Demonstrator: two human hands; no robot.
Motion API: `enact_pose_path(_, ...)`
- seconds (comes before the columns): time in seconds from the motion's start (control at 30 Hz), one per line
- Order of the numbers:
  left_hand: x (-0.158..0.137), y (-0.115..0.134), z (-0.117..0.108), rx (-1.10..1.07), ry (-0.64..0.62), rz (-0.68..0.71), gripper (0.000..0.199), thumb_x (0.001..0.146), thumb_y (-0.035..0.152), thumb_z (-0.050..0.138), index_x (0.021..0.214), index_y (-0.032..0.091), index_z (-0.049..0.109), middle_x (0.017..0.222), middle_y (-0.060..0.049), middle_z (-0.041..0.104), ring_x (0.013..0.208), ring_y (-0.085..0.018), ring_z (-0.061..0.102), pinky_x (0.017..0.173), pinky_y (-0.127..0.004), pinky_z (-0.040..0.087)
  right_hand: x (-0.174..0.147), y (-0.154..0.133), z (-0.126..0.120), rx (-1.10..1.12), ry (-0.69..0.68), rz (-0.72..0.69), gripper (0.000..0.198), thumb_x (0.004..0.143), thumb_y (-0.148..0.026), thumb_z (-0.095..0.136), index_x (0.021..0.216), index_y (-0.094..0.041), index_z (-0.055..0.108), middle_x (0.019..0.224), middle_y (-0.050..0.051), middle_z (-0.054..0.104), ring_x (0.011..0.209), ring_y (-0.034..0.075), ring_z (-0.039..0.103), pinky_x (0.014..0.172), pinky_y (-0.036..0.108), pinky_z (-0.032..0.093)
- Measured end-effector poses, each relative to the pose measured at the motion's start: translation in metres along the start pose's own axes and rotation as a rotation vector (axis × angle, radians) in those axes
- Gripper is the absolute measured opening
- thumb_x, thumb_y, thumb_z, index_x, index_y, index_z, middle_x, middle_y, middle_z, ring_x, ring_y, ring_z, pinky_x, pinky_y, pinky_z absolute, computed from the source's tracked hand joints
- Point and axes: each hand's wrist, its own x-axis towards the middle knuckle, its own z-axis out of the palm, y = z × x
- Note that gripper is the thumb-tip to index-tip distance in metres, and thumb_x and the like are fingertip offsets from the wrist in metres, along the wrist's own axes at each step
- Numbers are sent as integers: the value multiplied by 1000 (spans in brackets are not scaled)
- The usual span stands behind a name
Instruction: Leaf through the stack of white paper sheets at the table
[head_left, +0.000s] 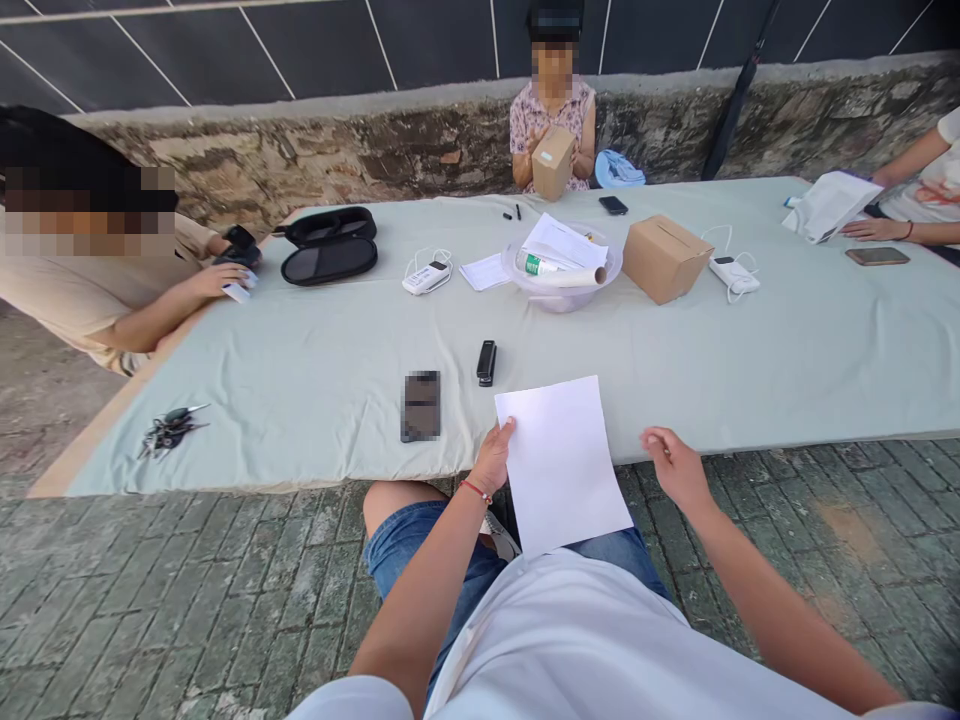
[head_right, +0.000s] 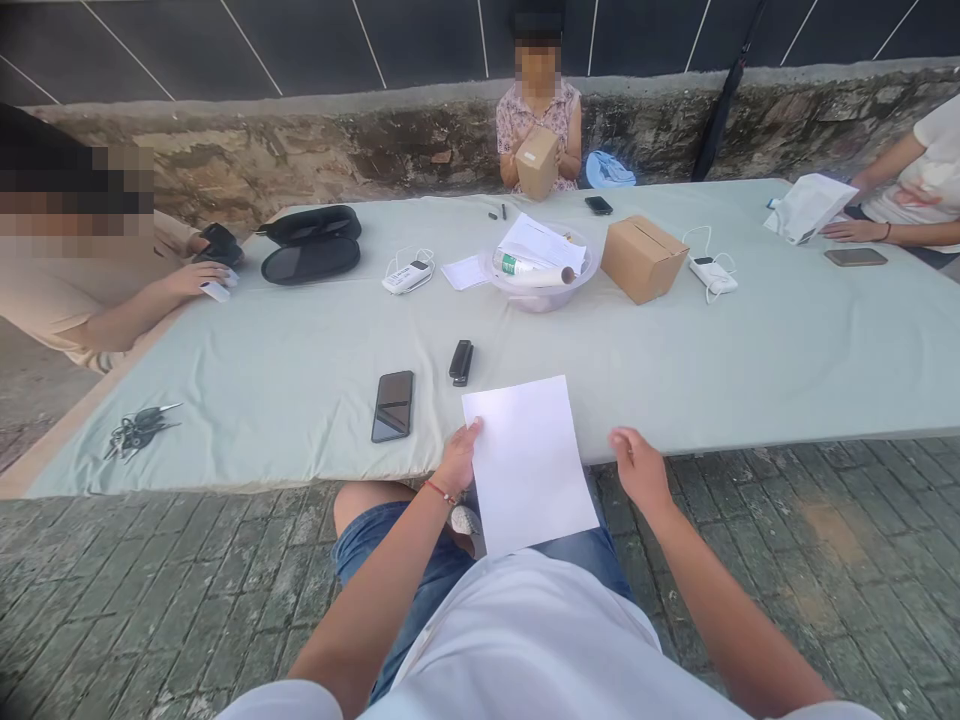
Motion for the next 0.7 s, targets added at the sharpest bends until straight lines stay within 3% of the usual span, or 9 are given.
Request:
enact_pose_path(0.1, 1, -6, 0, -16, -46, -15, 45, 76, 49, 77, 104, 14, 70, 105, -14, 74, 106, -31, 68, 98, -42, 52, 37, -53, 5, -107, 91, -246, 42, 99, -50, 35, 118, -24, 62, 119, 10, 67, 109, 26, 63, 97, 43, 48)
enact_pose_path(0.23, 2, -5, 3, -35, -71, -19, 49, 76, 49, 77, 108, 13, 69, 107, -16, 74, 107, -31, 68, 99, -43, 52, 74, -129, 49, -275, -110, -663, 42, 101, -39, 30, 130, -25, 57, 133, 7, 60, 126, 25, 51, 107, 44, 42)
enact_pose_path(0.3, 2, -4, 4, -64, -88, -23, 52, 76, 49, 77, 112, 13, 67, 108, -16, 73, 106, -31, 68, 98, -45, 52, 84, -154, 76, -384, -231, -781, 43, 101, -33, 29, 136, -23, 51, 142, 8, 53, 131, 26, 46, 108, 46, 40)
enact_pose_path(0.47, 3, -7, 1, -72, -91, -5, 50, 76, 48, 76, 111, 14, 67, 105, -14, 74, 104, -31, 68, 96, -46, 52, 93, -177, 118, -801, -627, -775, 32, 98, -26, 37, 117, -18, 62, 116, 14, 67, 113, 31, 58, 93, 45, 46)
enact_pose_path(0.6, 3, -8, 0, -94, -118, 17, 50, 76, 49, 76, 112, 15, 67, 104, -13, 74, 107, -32, 67, 97, -46, 51, 95, -179, 127, -843, -543, -780, 34, 98, -21, 34, 122, -18, 58, 120, 14, 66, 113, 29, 57, 88, 40, 44)
enact_pose_path(0.7, 3, -8, 0, -97, -153, 10, 53, 76, 53, 74, 112, 15, 67, 104, -14, 74, 109, -32, 67, 98, -45, 50, 96, -177, 131, -901, -650, -715, 31, 98, -22, 37, 117, -21, 61, 112, 11, 69, 102, 27, 61, 80, 36, 44)
